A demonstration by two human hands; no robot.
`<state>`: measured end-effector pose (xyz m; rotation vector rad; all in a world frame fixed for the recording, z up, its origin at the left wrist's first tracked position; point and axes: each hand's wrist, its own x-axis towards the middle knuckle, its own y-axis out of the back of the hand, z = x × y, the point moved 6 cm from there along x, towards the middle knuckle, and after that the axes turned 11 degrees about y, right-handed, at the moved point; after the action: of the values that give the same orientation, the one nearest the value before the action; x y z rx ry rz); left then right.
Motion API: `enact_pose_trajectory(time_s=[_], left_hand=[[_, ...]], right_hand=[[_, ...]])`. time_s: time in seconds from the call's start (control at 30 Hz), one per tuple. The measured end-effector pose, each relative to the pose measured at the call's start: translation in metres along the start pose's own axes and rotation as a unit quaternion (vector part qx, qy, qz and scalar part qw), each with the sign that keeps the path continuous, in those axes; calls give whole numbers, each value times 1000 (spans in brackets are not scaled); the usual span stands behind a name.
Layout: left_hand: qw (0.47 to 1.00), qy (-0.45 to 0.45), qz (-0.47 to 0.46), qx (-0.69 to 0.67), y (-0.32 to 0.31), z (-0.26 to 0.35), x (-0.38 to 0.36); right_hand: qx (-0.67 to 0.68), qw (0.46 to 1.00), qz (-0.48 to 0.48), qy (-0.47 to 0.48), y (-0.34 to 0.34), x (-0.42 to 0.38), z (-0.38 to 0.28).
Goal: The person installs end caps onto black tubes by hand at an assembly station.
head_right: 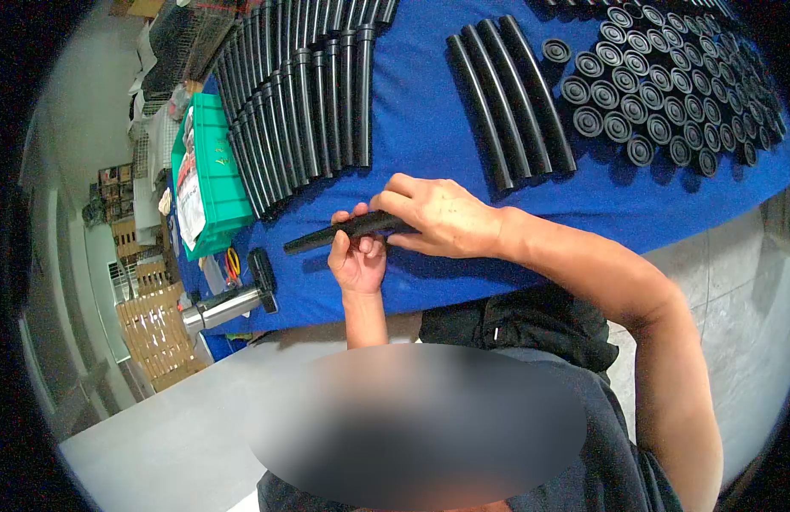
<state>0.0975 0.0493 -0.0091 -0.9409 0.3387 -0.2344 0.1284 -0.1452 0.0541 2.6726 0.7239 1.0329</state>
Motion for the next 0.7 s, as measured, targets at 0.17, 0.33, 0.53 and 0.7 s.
enact_pose_trajectory(time_s=[0.17, 0.33, 0.53, 0.7], left_hand=[[1000, -1, 2, 3, -8, 0, -1], [1000, -1, 21, -18, -5, 0, 0], [1000, -6, 4, 15, -6, 1, -3], [1000, -5, 13, 0, -4, 0, 0]], right_hand=[[54, 995, -53, -66, 3, 1, 2], [-29, 999, 42, 18, 5, 2, -5], [90, 975, -113, -169, 3, 1, 8], [-7, 1000, -2, -10, 6, 1, -3]])
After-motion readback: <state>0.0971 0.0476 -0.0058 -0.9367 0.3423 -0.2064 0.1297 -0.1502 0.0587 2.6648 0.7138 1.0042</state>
